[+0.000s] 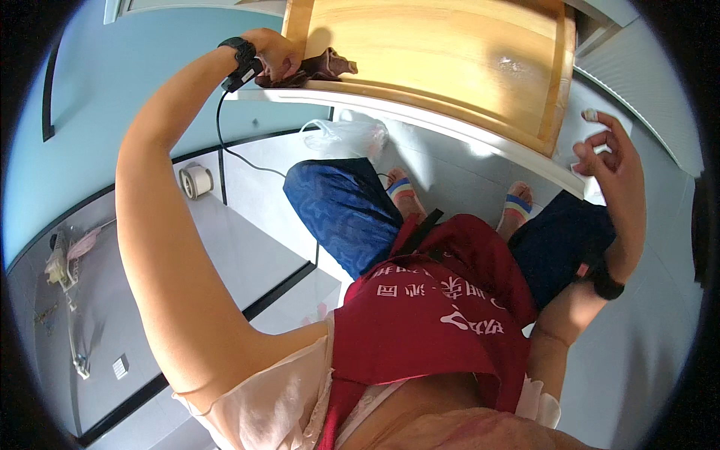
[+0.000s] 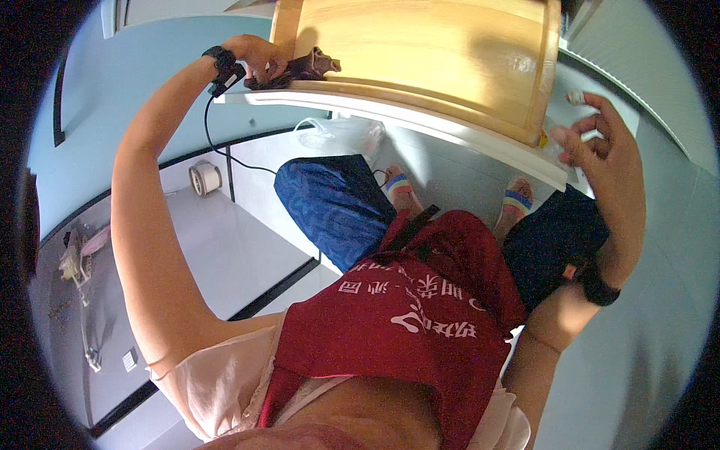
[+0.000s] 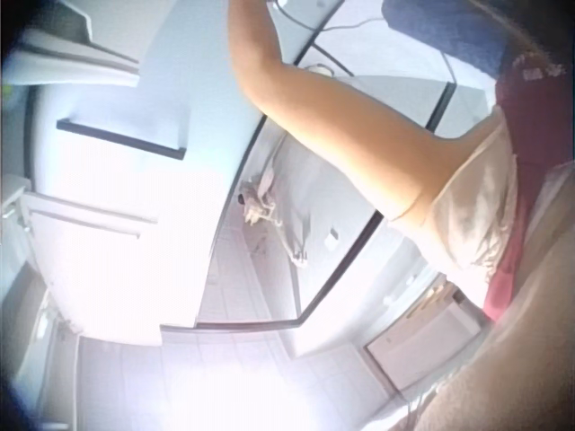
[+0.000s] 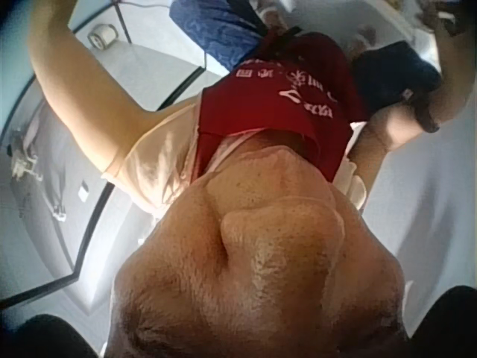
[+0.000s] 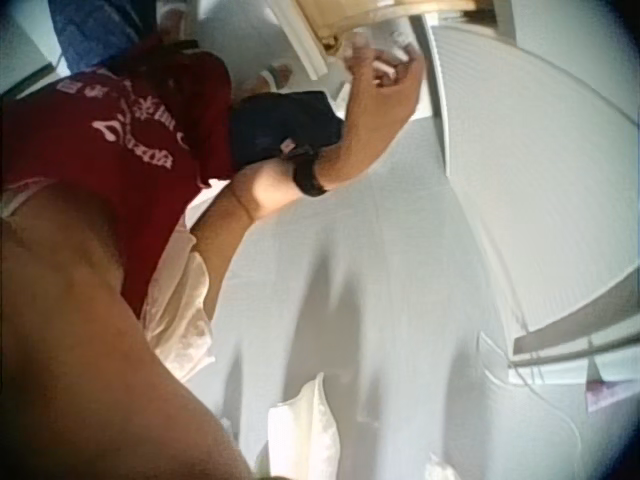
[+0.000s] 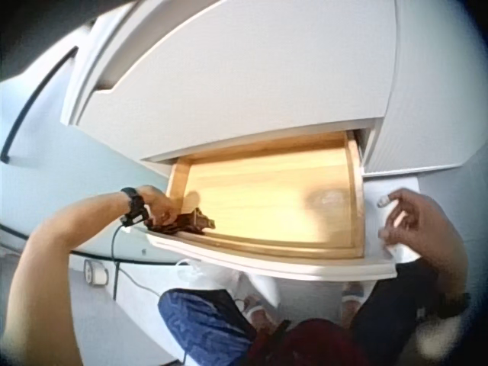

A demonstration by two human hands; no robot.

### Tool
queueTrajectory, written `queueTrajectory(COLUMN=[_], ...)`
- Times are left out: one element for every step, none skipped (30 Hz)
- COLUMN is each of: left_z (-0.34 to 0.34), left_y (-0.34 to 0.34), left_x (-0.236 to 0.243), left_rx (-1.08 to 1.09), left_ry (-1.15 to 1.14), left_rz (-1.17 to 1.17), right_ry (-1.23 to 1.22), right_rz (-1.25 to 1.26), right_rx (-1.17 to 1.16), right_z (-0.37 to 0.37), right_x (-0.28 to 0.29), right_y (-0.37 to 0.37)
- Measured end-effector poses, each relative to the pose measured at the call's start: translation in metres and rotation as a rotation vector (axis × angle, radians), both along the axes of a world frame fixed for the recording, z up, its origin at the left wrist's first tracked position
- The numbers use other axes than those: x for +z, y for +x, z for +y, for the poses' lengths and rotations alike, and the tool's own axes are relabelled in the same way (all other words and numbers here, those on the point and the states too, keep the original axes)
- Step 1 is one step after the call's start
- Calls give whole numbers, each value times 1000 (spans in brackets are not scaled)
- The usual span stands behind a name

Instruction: The person unboxes small components, mounts a safety lock component onto a wooden block inside a cabinet drawer, and repeatedly cleans the interior surfaces of the drawer with a dark cloth.

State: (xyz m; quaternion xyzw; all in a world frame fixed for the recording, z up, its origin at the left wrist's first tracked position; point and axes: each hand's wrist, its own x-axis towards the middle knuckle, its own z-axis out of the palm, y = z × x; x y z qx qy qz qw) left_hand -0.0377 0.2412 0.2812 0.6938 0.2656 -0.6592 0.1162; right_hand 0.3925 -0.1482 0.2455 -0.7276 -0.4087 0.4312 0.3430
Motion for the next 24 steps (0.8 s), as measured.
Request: queueTrajectory(left_z=[5, 12, 31, 45, 43, 70, 74, 71, 73, 77, 69, 66, 63, 59, 47, 44, 42, 40, 22, -6, -22, -42, -61, -78], left_y=[6, -25, -51, -4, 4, -12, 24, 44, 30, 8, 4, 5, -10, -29, 6, 0, -5, -8, 24, 52, 57, 76, 97, 119], left_x=[-4, 4, 7, -5, 5, 6, -8, -9, -17, -32, -37, -42, -51, -59, -67, -70, -72, -75, -74, -62, -59, -59, -57, -54], left_rx=[-143, -94, -58, -113, -113, -155, -316, -457, -452, -532, -412, -307, -269, -226, -96, -52, 6, 63, 55, 58, 241, 209, 207, 205], left_ry=[32, 54, 67, 77, 123, 140, 100, 82, 94, 206, 186, 178, 198, 223, 185, 195, 177, 152, 68, -6, -35, -23, -52, -74], left_rz=[0, 30, -190, -408, -569, -661, -726, -765, -757, -777, -653, -546, -544, -537, -459, -407, -383, -358, -455, -545, -456, -486, -506, -528], right_ry=[135, 303, 330, 299, 317, 350, 319, 274, 250, 359, 393, 417, 420, 414, 363, 373, 383, 386, 353, 380, 437, 426, 437, 455], right_rz=[-104, -157, -120, -143, -85, -38, -62, -60, -52, -180, -303, -443, -442, -429, -436, -431, -428, -422, -432, -407, -370, -373, -351, -331], right_rx=[82, 221, 290, 281, 404, 532, 495, 481, 487, 490, 539, 577, 579, 581, 558, 563, 453, 340, 322, 266, 226, 224, 207, 191], right_z=[8, 36, 67, 75, 108, 130, 124, 128, 134, 140, 154, 164, 170, 175, 170, 171, 171, 170, 162, 158, 158, 157, 158, 158], right_x=[-8, -22, -5, 17, -3, -6, 9, 32, 48, 31, -11, -40, -49, -56, -64, -54, -45, -34, -27, -14, -1, -2, -2, -2], right_y=[22, 25, 15, 24, 26, 25, 21, -2, -18, -19, -12, -3, -3, -6, 5, -3, -13, -24, -22, -23, -31, -32, -32, -30])
